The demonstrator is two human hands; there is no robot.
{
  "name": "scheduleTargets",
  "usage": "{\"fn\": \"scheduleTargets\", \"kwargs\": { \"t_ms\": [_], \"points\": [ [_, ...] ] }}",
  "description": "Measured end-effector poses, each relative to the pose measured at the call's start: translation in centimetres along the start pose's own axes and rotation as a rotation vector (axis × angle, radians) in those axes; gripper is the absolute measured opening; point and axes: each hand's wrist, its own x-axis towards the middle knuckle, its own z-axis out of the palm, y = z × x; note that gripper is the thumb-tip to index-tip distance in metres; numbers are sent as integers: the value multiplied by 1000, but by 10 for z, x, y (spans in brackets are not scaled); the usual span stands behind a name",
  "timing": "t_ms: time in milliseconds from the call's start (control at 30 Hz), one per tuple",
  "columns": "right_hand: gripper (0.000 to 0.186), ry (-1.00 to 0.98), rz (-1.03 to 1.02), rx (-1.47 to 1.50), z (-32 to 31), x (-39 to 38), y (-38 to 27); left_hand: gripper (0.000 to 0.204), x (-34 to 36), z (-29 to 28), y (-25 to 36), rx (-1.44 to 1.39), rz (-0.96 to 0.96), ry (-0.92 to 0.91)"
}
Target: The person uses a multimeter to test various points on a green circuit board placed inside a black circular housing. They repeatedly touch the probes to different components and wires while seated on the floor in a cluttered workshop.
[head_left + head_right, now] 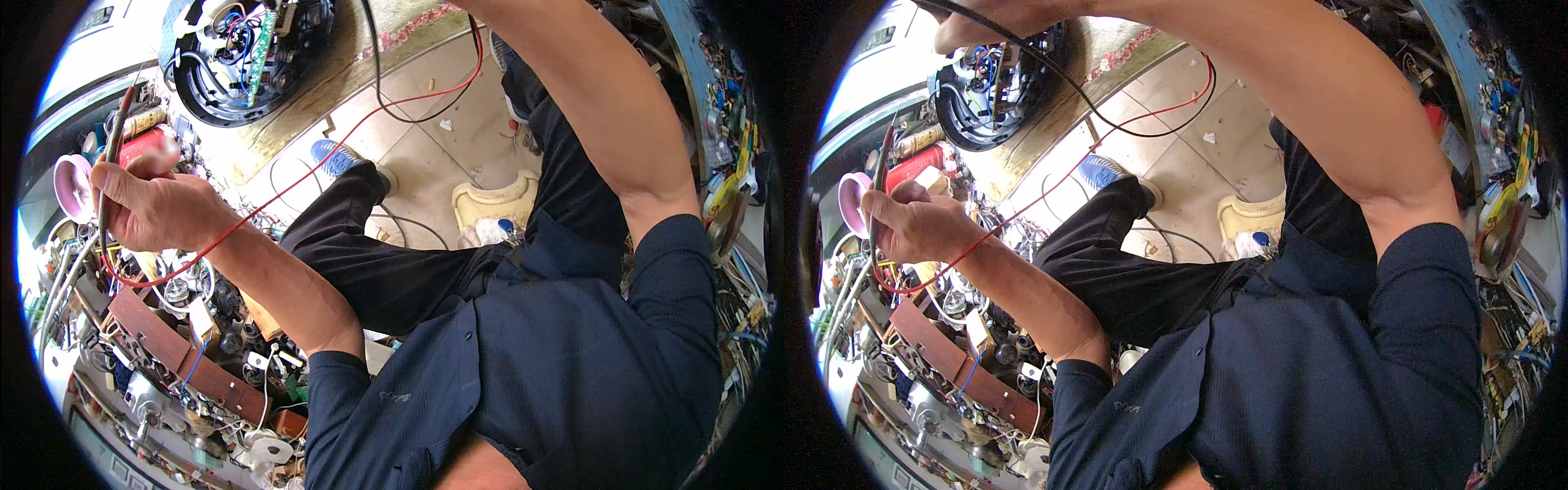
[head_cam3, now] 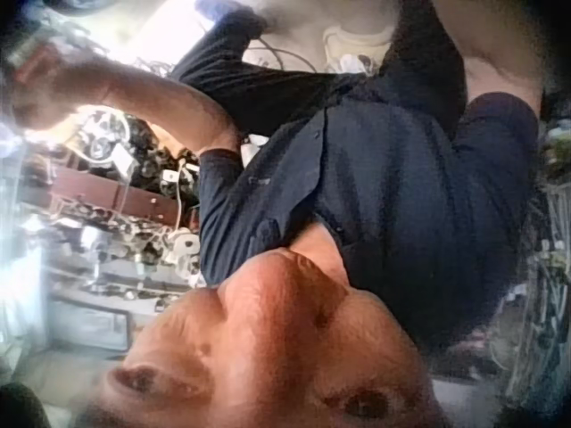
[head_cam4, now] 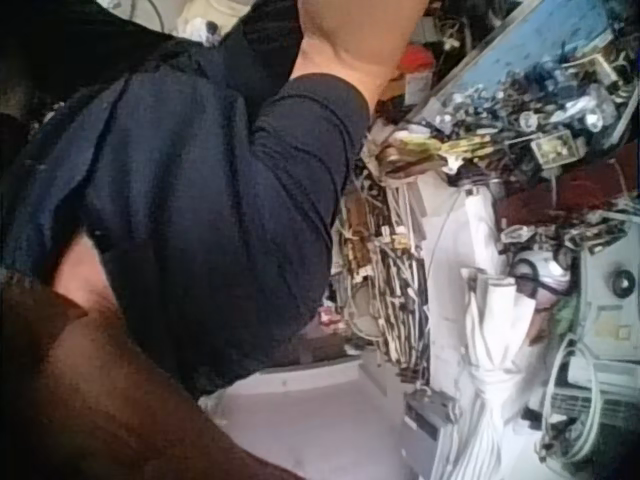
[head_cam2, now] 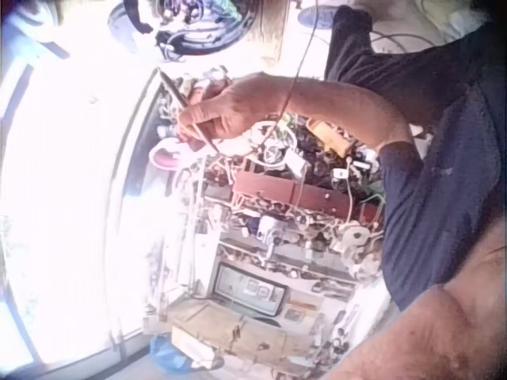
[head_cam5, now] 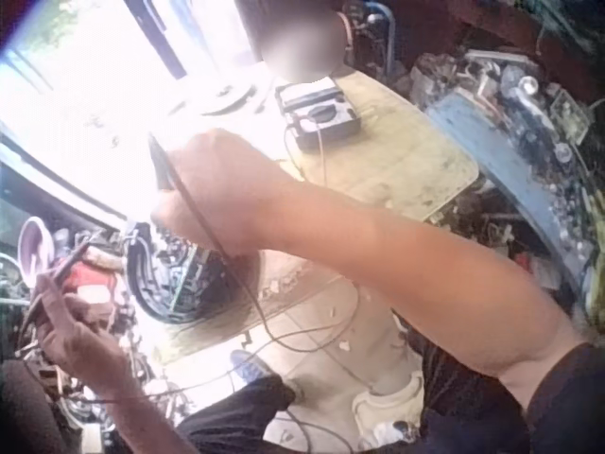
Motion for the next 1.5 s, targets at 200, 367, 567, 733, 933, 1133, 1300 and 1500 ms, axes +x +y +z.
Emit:
{"fn": "scheduleTargets", "kwargs": {
  "t_ms": [200,367,567,733,933,1133,1300,1500],
  "points": [
    [14,109,-353,-288,18,5,25,42,-8,0,6,15,30,-57],
    [11,10,-329,-508,26,11,31,43,-16,2,8,32,144,-116],
    [10,-21,-349,-639,30,22,36,37,-17,3,6,36,202,-138],
    [11,-176,-239,-655,28,31,32,38,-18,4,10,39,166,-115],
    [15,-193,-153,-535,29,33,30,34,-16,2,4,16,151,-139],
    [17,-174,-214,-647,42,33,37,36,-22,4,1,52,162,-134],
    [17,-205,-176,-651,37,31,28,35,-19,3,1,-5,203,-166],
    [15,-123,-228,-642,39,31,33,36,-23,4,4,23,172,-148]
  ]
}}
